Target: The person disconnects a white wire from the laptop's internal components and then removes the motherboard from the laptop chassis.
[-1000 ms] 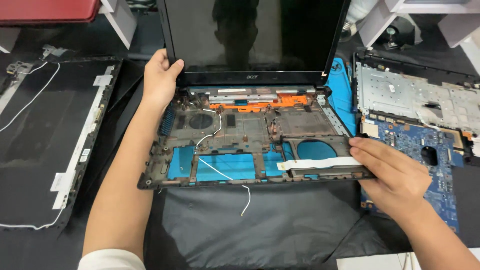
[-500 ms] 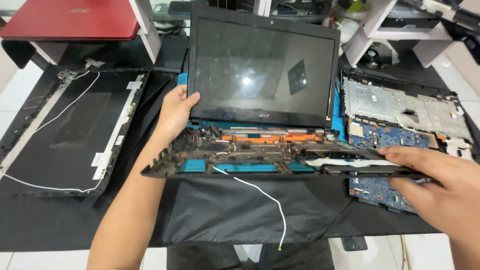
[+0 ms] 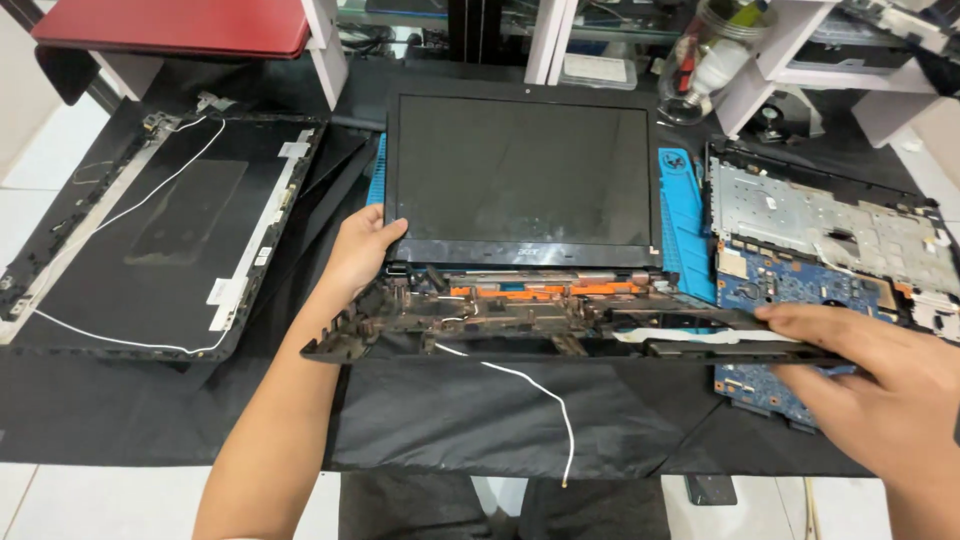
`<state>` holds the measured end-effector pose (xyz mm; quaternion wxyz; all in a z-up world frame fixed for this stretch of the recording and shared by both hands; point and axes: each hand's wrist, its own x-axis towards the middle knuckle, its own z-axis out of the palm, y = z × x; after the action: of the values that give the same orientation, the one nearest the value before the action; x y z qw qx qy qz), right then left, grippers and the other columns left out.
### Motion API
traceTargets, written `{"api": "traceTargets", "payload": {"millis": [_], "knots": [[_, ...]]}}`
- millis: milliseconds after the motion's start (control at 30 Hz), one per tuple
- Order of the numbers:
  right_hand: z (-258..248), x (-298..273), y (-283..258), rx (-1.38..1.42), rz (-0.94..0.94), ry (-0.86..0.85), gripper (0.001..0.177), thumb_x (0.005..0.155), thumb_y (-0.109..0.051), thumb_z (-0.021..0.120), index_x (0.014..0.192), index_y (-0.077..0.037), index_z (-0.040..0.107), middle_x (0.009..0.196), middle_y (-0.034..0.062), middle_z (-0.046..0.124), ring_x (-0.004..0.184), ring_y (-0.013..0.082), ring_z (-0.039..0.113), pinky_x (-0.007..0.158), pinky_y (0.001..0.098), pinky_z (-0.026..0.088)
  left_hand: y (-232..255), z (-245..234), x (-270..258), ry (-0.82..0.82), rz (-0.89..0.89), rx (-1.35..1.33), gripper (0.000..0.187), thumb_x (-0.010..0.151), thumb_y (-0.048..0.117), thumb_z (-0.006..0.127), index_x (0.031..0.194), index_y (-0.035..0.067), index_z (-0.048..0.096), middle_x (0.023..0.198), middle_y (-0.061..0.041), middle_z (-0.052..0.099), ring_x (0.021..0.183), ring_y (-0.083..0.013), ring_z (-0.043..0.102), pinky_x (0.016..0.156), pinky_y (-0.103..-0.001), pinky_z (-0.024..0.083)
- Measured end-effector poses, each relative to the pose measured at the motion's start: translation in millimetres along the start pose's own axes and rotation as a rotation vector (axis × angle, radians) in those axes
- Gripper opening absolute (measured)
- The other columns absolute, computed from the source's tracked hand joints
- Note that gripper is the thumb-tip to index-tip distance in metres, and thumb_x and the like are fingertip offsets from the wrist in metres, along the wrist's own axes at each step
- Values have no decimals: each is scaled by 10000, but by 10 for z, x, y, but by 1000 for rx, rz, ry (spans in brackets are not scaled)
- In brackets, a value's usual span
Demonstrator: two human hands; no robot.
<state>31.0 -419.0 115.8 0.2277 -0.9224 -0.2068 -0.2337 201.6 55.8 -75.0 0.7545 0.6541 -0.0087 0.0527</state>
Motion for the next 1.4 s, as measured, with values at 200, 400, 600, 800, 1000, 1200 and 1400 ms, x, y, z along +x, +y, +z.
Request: {"api": "traceTargets", "payload": {"millis": [200, 400, 600, 800, 1000, 1200, 1400], "knots": [[79, -154, 162, 124, -21, 19, 282, 748, 56, 738, 1024, 60, 684, 1097, 173, 749, 980, 238, 763, 871, 294, 590, 329, 31, -193, 44, -113, 200, 219, 952, 75, 644, 1137, -11, 722, 943, -39, 770, 772, -85, 662, 691, -251, 500], [187, -239, 482, 186, 12, 16, 305, 762, 75, 718, 1063, 60, 676, 1150, 180, 743, 1006, 234, 752, 902, 282, 575, 381, 4, -267, 82, 15, 505, 173, 903, 89, 734, 1034, -20, 761, 703, 2, 641, 601, -69, 525, 550, -268, 424], [201, 77, 852, 233, 0, -17, 200, 852, 38, 718, 1049, 38, 679, 1133, 164, 740, 1073, 230, 740, 996, 291, 568, 247, -95, -170, 45, -17, 414, 167, 888, 99, 751, 970, -47, 750, 697, 22, 642, 600, -54, 544, 550, -258, 432], [212, 508, 1125, 188, 7, -84, 84, 970, -40, 739, 1032, 9, 711, 1061, 145, 748, 963, 200, 736, 957, 305, 572, 442, -26, -276, 153, 107, 671, 354, 773, 118, 857, 1091, 15, 739, 733, -36, 691, 622, -100, 632, 580, -263, 506], [236, 668, 1311, 147, 135, -129, 118, 984, -51, 774, 1060, 18, 716, 941, 147, 744, 846, 178, 735, 855, 300, 589, 256, -166, -373, 88, 475, 718, 287, 742, -11, 732, 1023, 25, 781, 824, -80, 749, 742, -143, 715, 677, -297, 556], [230, 771, 1199, 356, 215, -116, 142, 936, -17, 766, 1031, 18, 666, 928, 129, 726, 847, 157, 718, 857, 296, 580, 337, -90, -438, 188, 390, 809, 33, 848, 21, 751, 856, -2, 729, 763, -115, 712, 712, -194, 684, 634, -338, 498], [205, 812, 1143, 287, 165, -90, 203, 924, -8, 798, 1015, 10, 617, 960, 121, 728, 855, 146, 693, 876, 299, 556, 434, -18, -533, 216, 422, 743, 216, 814, -33, 601, 968, 23, 742, 803, -81, 704, 759, -169, 692, 655, -327, 509]]}}
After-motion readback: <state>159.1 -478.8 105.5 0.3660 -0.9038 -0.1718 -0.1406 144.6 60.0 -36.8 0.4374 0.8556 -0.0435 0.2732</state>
